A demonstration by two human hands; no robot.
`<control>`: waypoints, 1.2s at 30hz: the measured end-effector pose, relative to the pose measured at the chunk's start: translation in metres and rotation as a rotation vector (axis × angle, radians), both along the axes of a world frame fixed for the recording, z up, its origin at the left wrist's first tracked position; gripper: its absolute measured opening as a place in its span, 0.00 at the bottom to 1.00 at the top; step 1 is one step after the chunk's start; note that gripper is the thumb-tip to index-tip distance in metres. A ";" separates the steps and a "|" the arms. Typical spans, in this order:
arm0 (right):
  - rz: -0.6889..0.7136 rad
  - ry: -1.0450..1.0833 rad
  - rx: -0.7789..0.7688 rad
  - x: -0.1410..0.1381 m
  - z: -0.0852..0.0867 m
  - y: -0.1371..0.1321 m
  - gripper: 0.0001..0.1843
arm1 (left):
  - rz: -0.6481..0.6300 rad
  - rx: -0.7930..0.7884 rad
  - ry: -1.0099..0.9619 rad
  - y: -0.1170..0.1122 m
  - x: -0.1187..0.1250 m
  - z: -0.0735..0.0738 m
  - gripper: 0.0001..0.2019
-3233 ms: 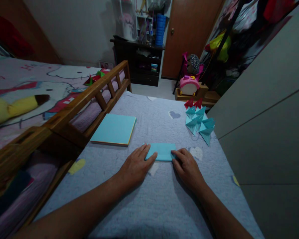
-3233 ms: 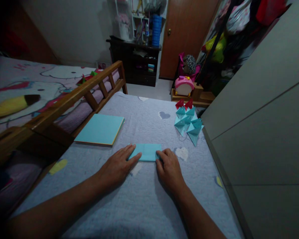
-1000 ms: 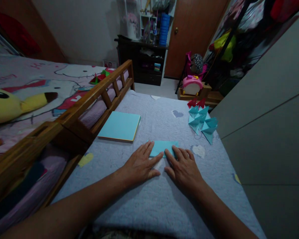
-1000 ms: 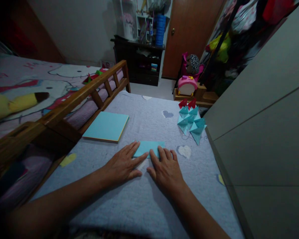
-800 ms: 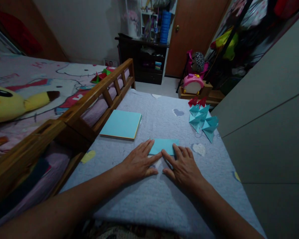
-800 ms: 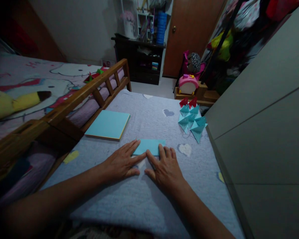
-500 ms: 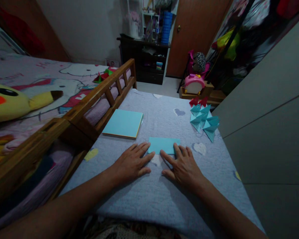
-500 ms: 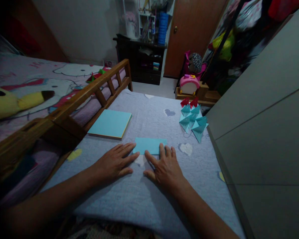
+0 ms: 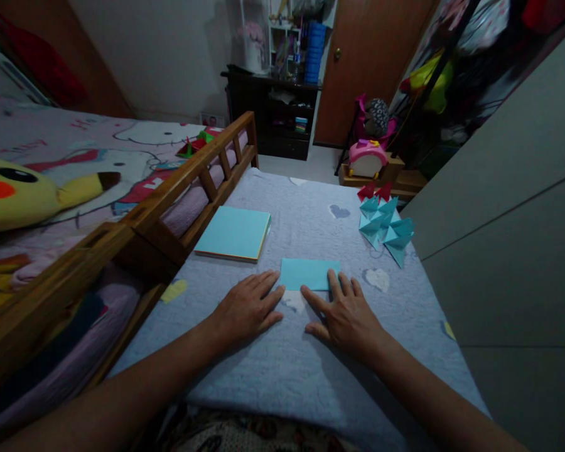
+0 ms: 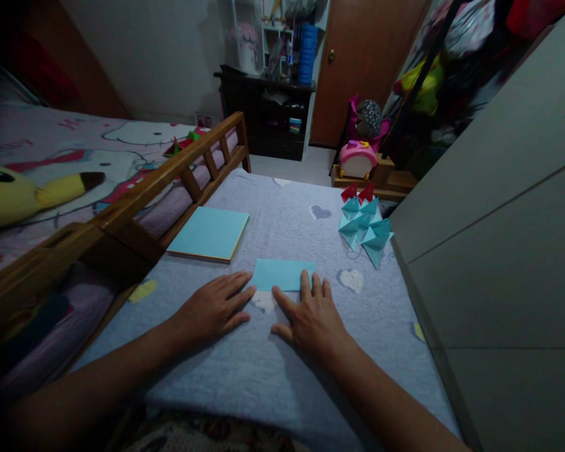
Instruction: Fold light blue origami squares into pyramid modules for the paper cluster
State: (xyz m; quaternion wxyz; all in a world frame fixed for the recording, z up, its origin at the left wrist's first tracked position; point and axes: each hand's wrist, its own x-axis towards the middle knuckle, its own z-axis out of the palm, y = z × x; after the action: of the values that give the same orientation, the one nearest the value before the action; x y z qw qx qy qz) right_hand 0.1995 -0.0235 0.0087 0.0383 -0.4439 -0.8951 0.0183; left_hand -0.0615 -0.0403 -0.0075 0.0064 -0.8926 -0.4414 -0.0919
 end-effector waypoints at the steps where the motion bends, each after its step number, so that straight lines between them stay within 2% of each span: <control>1: 0.004 -0.001 0.002 0.003 0.000 0.000 0.40 | 0.002 0.007 -0.008 0.000 0.000 -0.001 0.21; 9: -0.026 -0.060 0.031 0.040 -0.006 0.000 0.41 | -0.009 0.038 -0.030 -0.001 -0.001 -0.001 0.19; 14: -0.076 -0.143 0.072 0.065 -0.010 -0.002 0.40 | -0.031 0.115 -0.103 -0.002 -0.005 -0.008 0.16; 19: -0.092 -0.154 0.083 0.077 -0.009 -0.005 0.38 | -0.028 0.158 -0.152 -0.003 -0.009 -0.010 0.14; 26: -0.090 -0.055 0.049 0.083 -0.011 -0.002 0.34 | -0.025 0.165 -0.124 -0.002 -0.009 -0.009 0.14; 30: -0.068 -0.013 0.036 0.084 -0.004 0.002 0.27 | -0.015 0.171 -0.149 0.000 -0.005 0.001 0.13; 32: -0.080 0.001 0.041 0.076 0.001 0.003 0.23 | -0.024 0.184 -0.142 0.000 0.002 0.007 0.14; 34: -0.084 0.026 0.090 0.062 0.004 0.002 0.25 | -0.058 0.197 -0.125 0.001 0.011 0.011 0.16; 36: -0.013 0.057 0.095 0.042 0.005 0.000 0.28 | -0.098 0.185 -0.108 0.003 0.020 0.013 0.22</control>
State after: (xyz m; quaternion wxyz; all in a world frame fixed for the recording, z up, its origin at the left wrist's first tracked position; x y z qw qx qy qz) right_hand 0.2412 -0.0232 0.0140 0.0846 -0.4467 -0.8906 -0.0118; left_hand -0.0417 -0.0376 0.0053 0.0606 -0.9025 -0.3865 -0.1802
